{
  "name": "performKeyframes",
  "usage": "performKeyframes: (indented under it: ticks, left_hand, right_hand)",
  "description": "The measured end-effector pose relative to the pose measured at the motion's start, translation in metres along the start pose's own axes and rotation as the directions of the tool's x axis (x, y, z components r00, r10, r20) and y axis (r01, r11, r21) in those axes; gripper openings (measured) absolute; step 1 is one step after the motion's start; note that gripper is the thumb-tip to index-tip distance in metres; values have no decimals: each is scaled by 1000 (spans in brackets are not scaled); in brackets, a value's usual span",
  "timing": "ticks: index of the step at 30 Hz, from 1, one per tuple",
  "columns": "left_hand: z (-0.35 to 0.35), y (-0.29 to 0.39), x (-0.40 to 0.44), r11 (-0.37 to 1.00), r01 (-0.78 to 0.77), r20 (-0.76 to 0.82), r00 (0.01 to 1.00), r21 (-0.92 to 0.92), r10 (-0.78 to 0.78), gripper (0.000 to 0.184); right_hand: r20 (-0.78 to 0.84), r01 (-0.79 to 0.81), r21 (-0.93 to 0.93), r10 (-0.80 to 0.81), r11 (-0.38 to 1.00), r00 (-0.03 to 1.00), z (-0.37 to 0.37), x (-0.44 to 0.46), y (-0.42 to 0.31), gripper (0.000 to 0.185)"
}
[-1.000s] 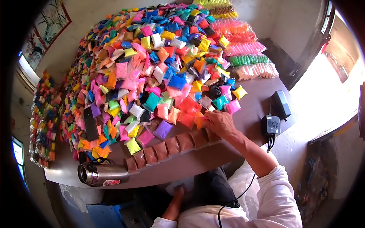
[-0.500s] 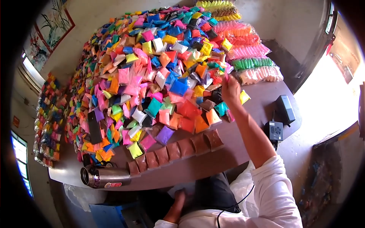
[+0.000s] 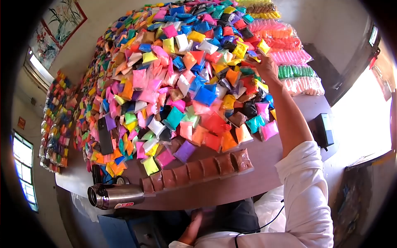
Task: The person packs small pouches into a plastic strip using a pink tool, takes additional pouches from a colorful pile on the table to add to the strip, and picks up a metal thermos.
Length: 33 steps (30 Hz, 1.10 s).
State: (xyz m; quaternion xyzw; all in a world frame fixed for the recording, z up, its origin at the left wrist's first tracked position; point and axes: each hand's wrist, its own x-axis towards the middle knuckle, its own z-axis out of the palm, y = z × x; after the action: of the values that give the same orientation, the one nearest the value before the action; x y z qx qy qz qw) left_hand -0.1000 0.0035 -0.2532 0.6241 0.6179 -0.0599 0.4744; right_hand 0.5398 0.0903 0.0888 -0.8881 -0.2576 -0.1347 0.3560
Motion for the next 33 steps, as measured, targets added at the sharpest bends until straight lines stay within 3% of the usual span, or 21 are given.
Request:
performKeyframes:
  ticks: [3, 5, 6, 9, 10, 11, 12, 13, 15, 16, 21, 22, 24, 28, 30, 32, 33]
  left_hand:
    - [-1, 0, -3, 1000, -13, -2, 1000, -24, 13, 31]
    - [-2, 2, -6, 996, -45, -2, 999, -72, 45, 31]
    - [-2, 4, -7, 994, -69, -6, 998, -90, 69, 31]
    - [-3, 21, -17, 954, -156, 9, 987, -255, 163, 31]
    - [-5, 36, -26, 927, -146, 58, 983, -346, 176, 32]
    - [-12, 60, -36, 898, -107, 123, 977, -426, 175, 32]
    - [-26, 104, -60, 873, 45, 291, 950, -486, 113, 34]
    - [-29, 132, -73, 885, 27, 295, 947, -465, 127, 35]
    - [-22, 157, -81, 886, 6, 319, 934, -463, 160, 39]
    - [-19, 161, -82, 876, 6, 334, 926, -482, 177, 41]
    - [-26, 202, -113, 760, -81, 485, 725, -645, 489, 50]
    - [-25, 206, -120, 762, -67, 493, 725, -644, 480, 50]
    - [-19, 219, -133, 702, -45, 543, 599, -711, 589, 50]
    - [-13, 230, -154, 604, -176, 457, 503, -777, 734, 45]
    - [-17, 238, -159, 597, -175, 437, 528, -783, 728, 45]
    - [-19, 248, -163, 590, -176, 418, 550, -788, 723, 45]
    - [-20, 253, -164, 622, -184, 406, 613, -761, 678, 46]
  right_hand:
    - [41, -128, 111, 124, 986, 991, -31, -10, -16, 40]
    - [-51, -115, 294, 136, 949, 989, -27, -2, 17, 38]
    - [-147, -31, 428, 103, 903, 984, -42, -16, 14, 32]
    - [247, -345, 737, 243, 581, 938, -91, -79, 3, 22]
    - [279, -354, 747, 218, 563, 935, -100, -109, 1, 21]
    - [309, -363, 756, 192, 545, 931, -109, -142, -4, 20]
    - [368, -407, 782, 177, 472, 913, -122, -180, -18, 19]
    - [459, -488, 676, 204, 551, 865, -129, -213, -15, 25]
    - [524, -542, 641, 206, 544, 827, -135, -277, -18, 27]
    - [601, -650, 584, 279, 486, 749, -143, -300, -25, 24]
    - [570, -603, 489, 292, 631, 768, -145, -379, -18, 33]
    - [543, -555, 484, 266, 677, 797, -150, -385, -21, 33]
    - [514, -499, 474, 232, 725, 826, -154, -393, -28, 34]
    - [449, -452, 458, 239, 765, 861, -152, -404, -34, 30]
    - [431, -434, 503, 218, 748, 876, -153, -407, -36, 29]
    - [469, -370, 388, 165, 844, 868, -157, -409, -38, 26]
    - [469, -371, 387, 166, 844, 867, -157, -411, -38, 26]
